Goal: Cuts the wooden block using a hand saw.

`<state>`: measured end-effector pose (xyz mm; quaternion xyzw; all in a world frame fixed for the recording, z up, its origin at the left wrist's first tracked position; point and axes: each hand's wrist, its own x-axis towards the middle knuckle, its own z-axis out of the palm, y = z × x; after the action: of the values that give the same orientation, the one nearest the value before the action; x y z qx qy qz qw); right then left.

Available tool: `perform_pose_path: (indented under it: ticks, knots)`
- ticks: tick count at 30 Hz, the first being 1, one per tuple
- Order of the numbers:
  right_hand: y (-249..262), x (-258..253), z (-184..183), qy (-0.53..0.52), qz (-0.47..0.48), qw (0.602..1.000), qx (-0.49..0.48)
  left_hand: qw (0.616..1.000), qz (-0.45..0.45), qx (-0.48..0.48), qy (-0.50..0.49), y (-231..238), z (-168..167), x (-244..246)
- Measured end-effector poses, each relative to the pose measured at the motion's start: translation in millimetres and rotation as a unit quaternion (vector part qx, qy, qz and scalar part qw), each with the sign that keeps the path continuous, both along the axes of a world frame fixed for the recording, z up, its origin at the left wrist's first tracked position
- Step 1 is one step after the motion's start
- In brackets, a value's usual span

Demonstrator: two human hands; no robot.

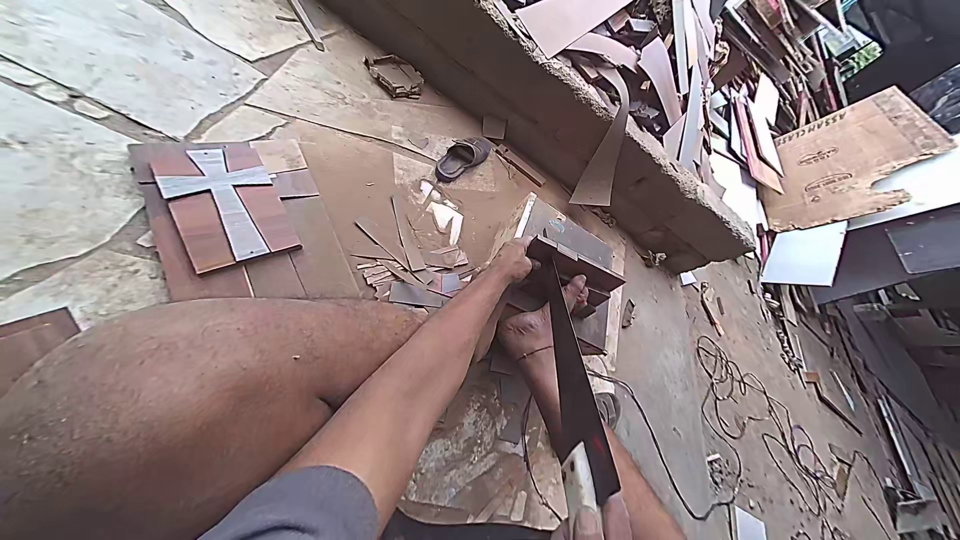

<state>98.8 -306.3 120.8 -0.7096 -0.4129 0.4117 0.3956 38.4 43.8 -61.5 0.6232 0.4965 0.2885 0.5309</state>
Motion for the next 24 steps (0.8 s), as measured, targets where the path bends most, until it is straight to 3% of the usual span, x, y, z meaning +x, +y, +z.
perform_pose_path:
  ticks: [5,10,12,18,24]
  knots:
    - [63.7,16.5,-34.6,-0.093,-0.019,0.995,0.033,1.000,-0.003,0.025,0.006,-1.2,1.0,-2.5]
    - [132.0,22.9,-80.6,-0.113,-0.037,0.991,0.059,0.999,-0.004,0.021,0.033,-6.0,2.7,1.0]
    - [128.6,23.5,-82.7,-0.103,-0.030,0.992,0.062,0.999,0.005,0.018,0.048,-4.9,5.4,1.3]
    - [36.2,19.4,-64.4,-0.132,-0.045,0.987,0.074,0.999,0.000,0.020,0.038,-8.7,2.5,-0.9]
    - [37.5,1.8,-87.4,-0.069,-0.103,0.990,0.069,1.000,-0.003,0.013,0.026,-5.9,8.8,-2.2]
